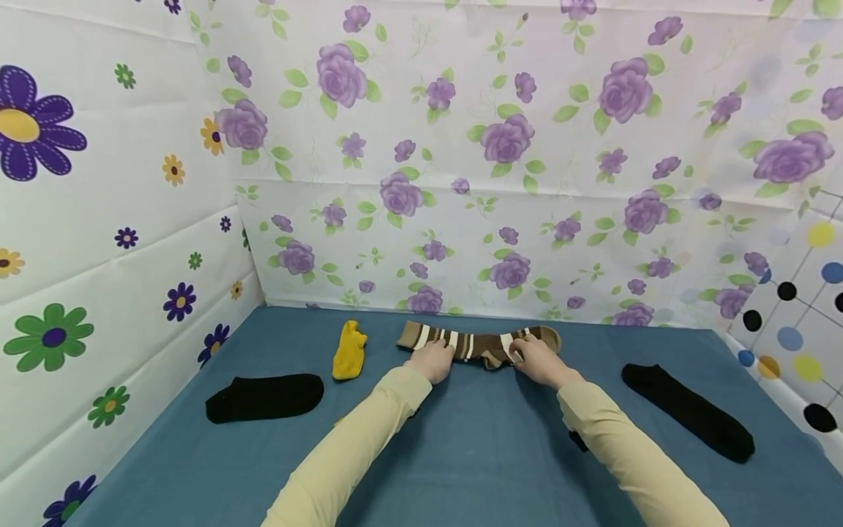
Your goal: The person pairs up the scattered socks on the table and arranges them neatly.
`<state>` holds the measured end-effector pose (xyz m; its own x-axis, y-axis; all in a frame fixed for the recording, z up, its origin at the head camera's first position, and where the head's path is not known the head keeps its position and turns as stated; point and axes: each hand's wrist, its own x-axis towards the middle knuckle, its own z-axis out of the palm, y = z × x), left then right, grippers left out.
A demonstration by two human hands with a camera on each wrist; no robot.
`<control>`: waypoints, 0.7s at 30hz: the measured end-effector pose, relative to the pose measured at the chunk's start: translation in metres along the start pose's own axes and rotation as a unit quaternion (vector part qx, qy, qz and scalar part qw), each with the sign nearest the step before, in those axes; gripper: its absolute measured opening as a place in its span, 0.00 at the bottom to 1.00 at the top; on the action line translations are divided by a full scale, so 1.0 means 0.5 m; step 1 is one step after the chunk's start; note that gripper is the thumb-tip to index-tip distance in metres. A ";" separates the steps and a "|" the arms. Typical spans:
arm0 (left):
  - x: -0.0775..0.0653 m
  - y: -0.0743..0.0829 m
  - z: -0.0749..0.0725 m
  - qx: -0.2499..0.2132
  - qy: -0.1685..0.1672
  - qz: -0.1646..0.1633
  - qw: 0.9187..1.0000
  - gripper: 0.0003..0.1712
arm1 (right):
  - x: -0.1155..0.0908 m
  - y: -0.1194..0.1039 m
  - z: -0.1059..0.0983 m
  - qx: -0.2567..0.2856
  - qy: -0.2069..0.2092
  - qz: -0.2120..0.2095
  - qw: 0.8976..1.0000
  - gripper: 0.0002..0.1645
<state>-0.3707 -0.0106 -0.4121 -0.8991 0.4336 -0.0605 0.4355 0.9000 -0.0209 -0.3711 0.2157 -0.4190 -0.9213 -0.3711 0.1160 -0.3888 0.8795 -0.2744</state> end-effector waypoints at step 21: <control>0.028 -0.012 0.003 0.007 -0.019 -0.023 1.000 0.21 | 0.010 0.009 0.001 -0.005 0.002 -0.003 1.000 0.13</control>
<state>-0.3856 -0.0101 -0.4142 -0.9163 0.3889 -0.0961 0.3938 0.9184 -0.0380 -0.3775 0.2175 -0.4201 -0.9191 -0.3749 0.1216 -0.3940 0.8805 -0.2637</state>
